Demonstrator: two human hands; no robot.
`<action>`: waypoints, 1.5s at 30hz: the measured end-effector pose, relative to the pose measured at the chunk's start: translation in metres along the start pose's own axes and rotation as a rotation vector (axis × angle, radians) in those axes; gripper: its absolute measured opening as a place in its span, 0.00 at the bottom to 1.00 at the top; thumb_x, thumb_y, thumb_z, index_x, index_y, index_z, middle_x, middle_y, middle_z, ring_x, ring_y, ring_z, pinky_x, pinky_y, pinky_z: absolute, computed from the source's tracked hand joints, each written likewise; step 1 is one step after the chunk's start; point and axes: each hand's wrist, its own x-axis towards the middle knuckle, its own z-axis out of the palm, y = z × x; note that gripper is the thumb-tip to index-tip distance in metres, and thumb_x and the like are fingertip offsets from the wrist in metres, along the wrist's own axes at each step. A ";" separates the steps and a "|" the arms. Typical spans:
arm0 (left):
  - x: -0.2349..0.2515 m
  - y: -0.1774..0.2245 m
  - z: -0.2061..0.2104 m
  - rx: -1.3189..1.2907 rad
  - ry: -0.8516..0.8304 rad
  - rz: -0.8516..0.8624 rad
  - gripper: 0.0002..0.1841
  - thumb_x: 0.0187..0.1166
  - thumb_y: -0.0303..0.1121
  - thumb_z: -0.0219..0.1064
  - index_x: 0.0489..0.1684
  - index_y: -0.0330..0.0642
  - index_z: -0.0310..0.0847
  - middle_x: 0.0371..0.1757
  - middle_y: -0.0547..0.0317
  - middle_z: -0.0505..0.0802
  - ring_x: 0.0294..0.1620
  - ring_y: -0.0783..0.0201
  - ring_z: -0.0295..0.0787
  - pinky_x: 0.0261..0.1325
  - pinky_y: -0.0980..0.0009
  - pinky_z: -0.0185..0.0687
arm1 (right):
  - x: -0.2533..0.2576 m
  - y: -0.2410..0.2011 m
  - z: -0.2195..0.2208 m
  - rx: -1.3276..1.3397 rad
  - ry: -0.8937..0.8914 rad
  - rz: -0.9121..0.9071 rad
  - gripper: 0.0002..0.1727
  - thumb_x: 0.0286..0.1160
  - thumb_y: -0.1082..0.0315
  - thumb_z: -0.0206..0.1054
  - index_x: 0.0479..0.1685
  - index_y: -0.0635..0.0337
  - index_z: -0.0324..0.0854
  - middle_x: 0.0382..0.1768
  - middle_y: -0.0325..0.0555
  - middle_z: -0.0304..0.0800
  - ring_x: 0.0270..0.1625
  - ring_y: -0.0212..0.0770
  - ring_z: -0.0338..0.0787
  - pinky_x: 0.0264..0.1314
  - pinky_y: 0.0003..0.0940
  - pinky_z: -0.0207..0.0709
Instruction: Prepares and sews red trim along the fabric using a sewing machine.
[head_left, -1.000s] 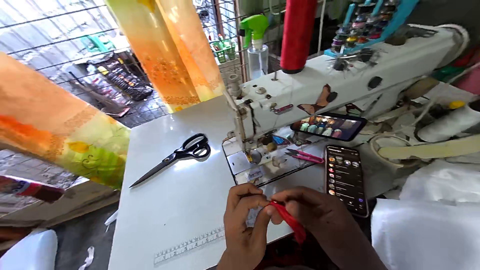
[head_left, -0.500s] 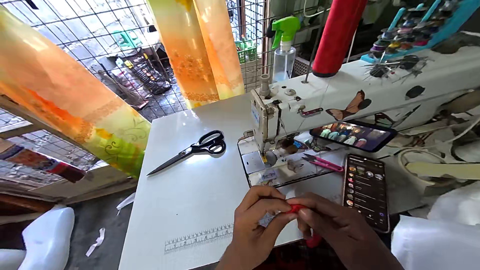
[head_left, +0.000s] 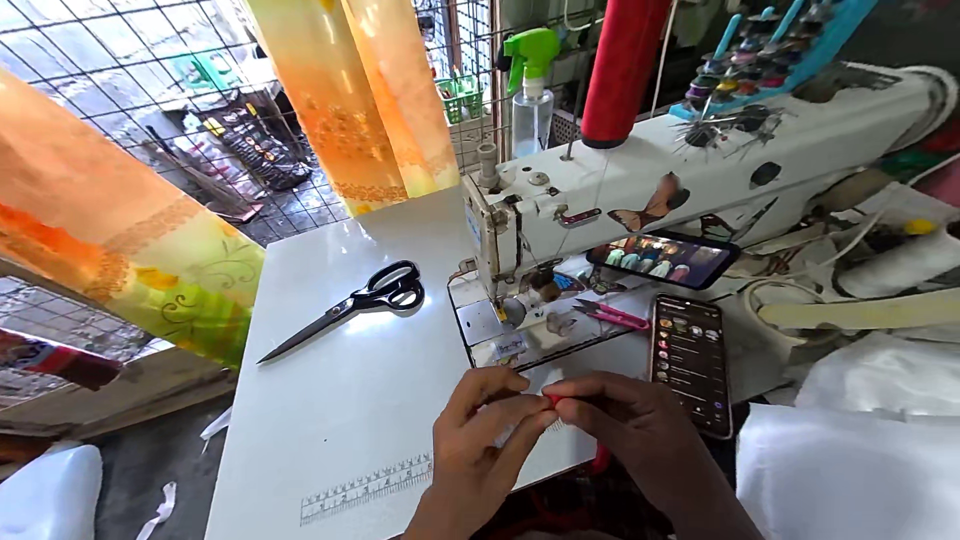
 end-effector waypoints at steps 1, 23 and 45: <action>-0.002 0.002 0.003 -0.083 0.041 -0.067 0.06 0.78 0.33 0.75 0.46 0.44 0.90 0.52 0.63 0.89 0.52 0.80 0.87 0.56 0.85 0.85 | 0.000 0.003 0.001 0.022 0.008 -0.009 0.09 0.79 0.63 0.69 0.48 0.54 0.93 0.43 0.27 0.96 0.44 0.18 0.91 0.50 0.14 0.85; 0.002 0.014 0.003 -0.316 0.001 -0.359 0.20 0.75 0.28 0.75 0.63 0.38 0.76 0.56 0.64 0.92 0.49 0.76 0.92 0.51 0.79 0.90 | 0.004 0.010 0.002 -0.106 0.043 -0.094 0.08 0.80 0.64 0.66 0.44 0.56 0.89 0.43 0.32 0.92 0.50 0.21 0.88 0.54 0.15 0.82; -0.002 0.008 -0.006 -0.466 0.057 -0.744 0.06 0.68 0.18 0.74 0.36 0.37 0.86 0.33 0.59 0.96 0.33 0.71 0.95 0.40 0.76 0.92 | 0.020 0.026 -0.028 -1.062 0.128 0.131 0.21 0.81 0.63 0.68 0.66 0.67 0.85 0.63 0.68 0.87 0.66 0.73 0.84 0.63 0.73 0.74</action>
